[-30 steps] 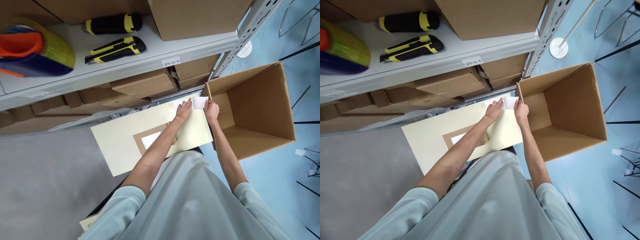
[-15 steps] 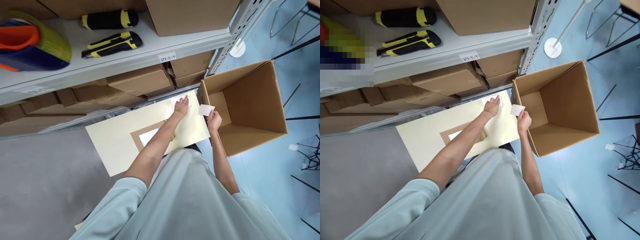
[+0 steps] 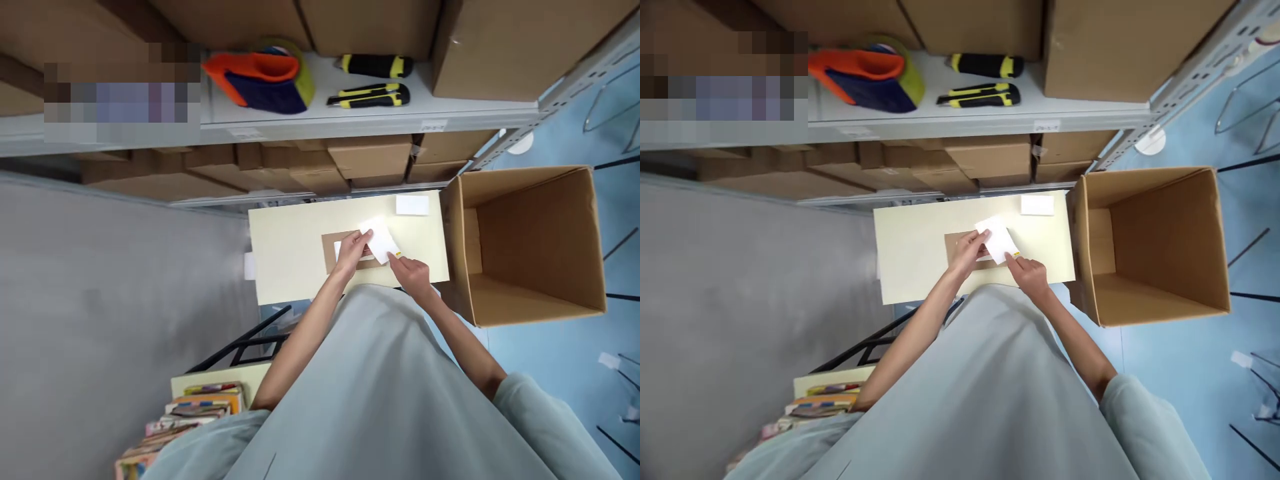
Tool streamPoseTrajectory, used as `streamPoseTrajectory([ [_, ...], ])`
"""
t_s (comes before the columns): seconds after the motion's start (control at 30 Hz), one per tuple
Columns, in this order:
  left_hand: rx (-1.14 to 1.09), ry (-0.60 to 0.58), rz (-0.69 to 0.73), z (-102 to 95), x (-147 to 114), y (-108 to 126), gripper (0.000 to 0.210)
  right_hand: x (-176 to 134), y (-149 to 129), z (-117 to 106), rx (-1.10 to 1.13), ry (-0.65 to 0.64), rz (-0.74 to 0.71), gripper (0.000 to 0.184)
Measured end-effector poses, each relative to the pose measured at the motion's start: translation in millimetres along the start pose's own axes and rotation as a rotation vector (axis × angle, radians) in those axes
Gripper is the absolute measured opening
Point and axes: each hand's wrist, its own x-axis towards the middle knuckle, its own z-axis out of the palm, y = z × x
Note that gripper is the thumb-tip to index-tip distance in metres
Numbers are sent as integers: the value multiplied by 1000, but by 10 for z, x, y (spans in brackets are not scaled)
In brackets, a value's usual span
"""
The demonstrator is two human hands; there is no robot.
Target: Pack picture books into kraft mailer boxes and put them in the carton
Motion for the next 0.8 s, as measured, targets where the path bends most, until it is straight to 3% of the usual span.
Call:
streamPoseTrajectory([
  [0.1,-35,96,43,-435,-220,29,62,49,-270,97,181,-54,-79,33],
  [0.23,-93,103,41,-795,-448,36,58,201,-647,133,561,-35,50,33],
  [0.4,-76,63,39,-1015,-695,82,57,476,-993,76,778,1,233,31],
  [0.57,29,-26,99,-1246,-924,267,52,674,-1185,-145,769,36,162,25],
  [0.8,128,-192,167,-1514,-1089,562,34,662,-1367,-381,784,22,219,26],
])
